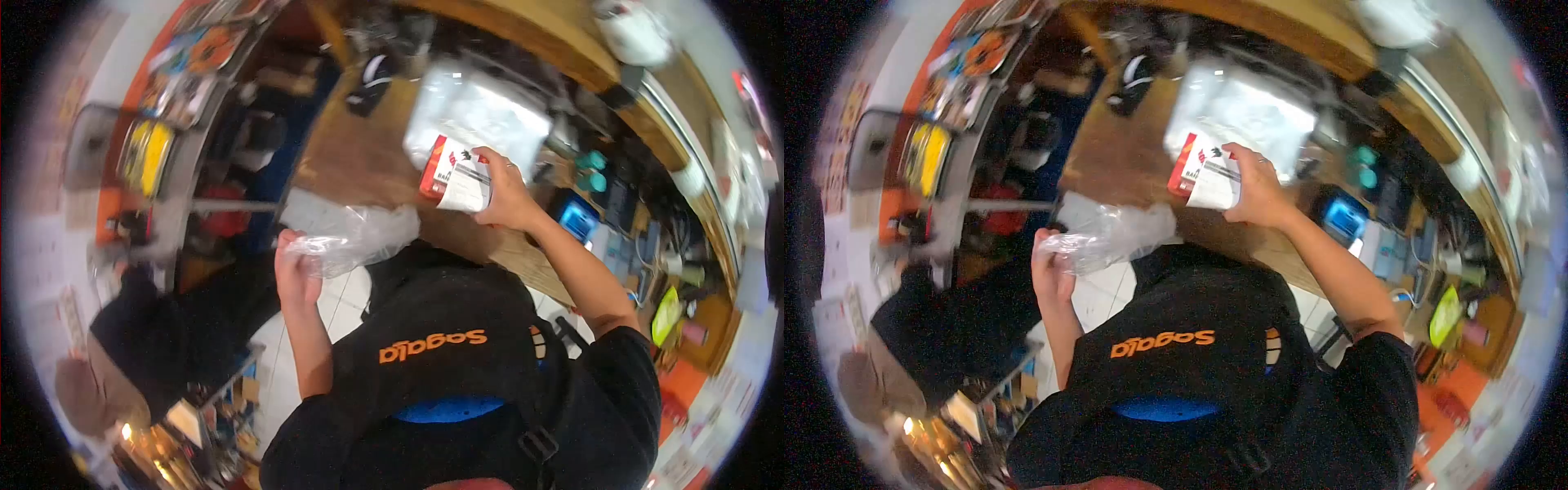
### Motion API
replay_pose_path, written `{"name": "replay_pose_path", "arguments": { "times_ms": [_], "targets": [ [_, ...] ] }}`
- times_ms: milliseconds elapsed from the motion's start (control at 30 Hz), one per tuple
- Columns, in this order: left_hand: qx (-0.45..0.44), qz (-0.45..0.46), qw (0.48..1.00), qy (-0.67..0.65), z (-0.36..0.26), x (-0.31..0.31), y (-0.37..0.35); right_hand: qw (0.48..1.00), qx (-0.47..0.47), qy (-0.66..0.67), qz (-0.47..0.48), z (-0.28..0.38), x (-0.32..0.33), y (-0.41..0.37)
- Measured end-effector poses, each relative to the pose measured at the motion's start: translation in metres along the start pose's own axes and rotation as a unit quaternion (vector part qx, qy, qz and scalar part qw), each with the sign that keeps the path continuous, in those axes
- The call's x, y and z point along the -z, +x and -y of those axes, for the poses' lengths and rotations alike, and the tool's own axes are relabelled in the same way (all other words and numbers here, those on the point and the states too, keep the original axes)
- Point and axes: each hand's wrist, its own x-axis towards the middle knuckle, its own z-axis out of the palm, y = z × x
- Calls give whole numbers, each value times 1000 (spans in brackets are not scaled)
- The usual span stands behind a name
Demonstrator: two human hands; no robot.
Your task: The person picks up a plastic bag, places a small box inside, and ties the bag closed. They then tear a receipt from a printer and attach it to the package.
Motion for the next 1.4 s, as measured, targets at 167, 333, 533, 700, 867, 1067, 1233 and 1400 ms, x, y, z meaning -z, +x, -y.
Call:
{"name": "replay_pose_path", "arguments": {
  "times_ms": [167,333,533,700,867,1067,1233,1400],
  "targets": [
    [201,31,978,-49,73,23,83,997,-1,-42,-58,5,76,-67],
    [430,56,901,-5,176,2,133,991,-12,-82,-105,7,110,-111],
    [534,260,798,-105,265,-68,136,927,-77,363,-46,-19,74,-117],
    [540,253,790,143,286,-96,145,766,-133,618,112,-62,-4,-81],
    [669,363,645,-57,286,-20,223,944,-143,295,21,-89,-27,-66],
    [-40,170,856,487,250,-77,158,994,-94,47,5,-88,-61,-73],
    [-45,158,759,630,249,-67,139,992,-127,7,10,-85,-69,-77],
    [-154,191,691,680,223,-84,123,996,-43,13,-80,-115,-81,-92]
  ]
}}
